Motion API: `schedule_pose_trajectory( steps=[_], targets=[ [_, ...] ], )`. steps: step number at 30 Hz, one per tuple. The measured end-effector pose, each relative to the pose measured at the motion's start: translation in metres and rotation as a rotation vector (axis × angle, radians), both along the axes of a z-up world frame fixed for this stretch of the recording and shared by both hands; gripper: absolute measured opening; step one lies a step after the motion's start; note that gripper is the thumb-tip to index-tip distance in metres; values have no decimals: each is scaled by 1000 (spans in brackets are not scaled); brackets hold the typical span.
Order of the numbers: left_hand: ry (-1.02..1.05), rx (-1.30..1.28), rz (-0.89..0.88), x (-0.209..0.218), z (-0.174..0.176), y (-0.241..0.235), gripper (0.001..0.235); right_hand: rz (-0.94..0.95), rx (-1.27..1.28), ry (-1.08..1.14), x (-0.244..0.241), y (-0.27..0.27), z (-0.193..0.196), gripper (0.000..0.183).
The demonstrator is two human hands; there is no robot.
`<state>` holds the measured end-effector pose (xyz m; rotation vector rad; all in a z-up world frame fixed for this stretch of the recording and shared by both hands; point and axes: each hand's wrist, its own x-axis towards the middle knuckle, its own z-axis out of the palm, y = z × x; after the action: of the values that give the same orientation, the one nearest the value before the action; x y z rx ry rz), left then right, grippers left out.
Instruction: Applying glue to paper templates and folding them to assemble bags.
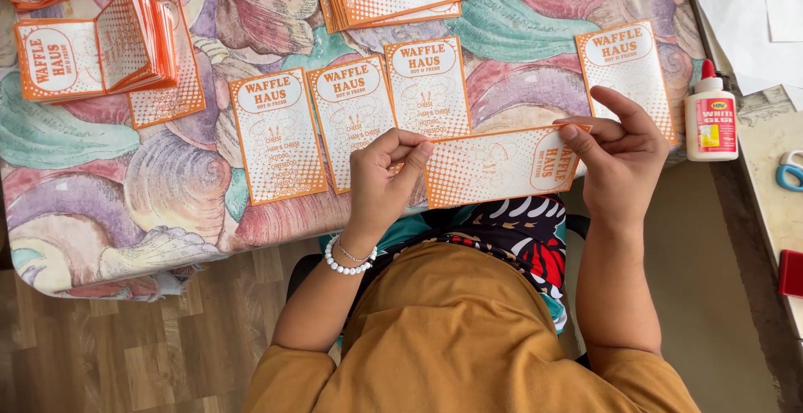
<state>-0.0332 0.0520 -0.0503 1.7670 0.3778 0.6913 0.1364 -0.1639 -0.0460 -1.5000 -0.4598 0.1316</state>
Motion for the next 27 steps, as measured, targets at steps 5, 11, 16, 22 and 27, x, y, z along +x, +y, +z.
schedule_pose_trajectory(
  steps=[5, 11, 16, 22, 27],
  targets=[
    [-39, -17, -11, -2, 2, 0, 15, 6, 42, 4, 1, -2, -4, 49],
    [-25, -71, -46, 1, 4, 0, 11, 16, 40, 65, 6, -4, -3, 48],
    [-31, 455, 63, 6, -12, -1, 13, 20, -158, 84, 8, 7, -3, 31],
    [29, 847, -262, -3, -33, -23, 37, 44, -363, -203, 29, -4, -46, 37],
    [173, 994, -338, -7, -52, -30, 48, -45, -653, -855, 15, 4, -24, 29]
  ],
)
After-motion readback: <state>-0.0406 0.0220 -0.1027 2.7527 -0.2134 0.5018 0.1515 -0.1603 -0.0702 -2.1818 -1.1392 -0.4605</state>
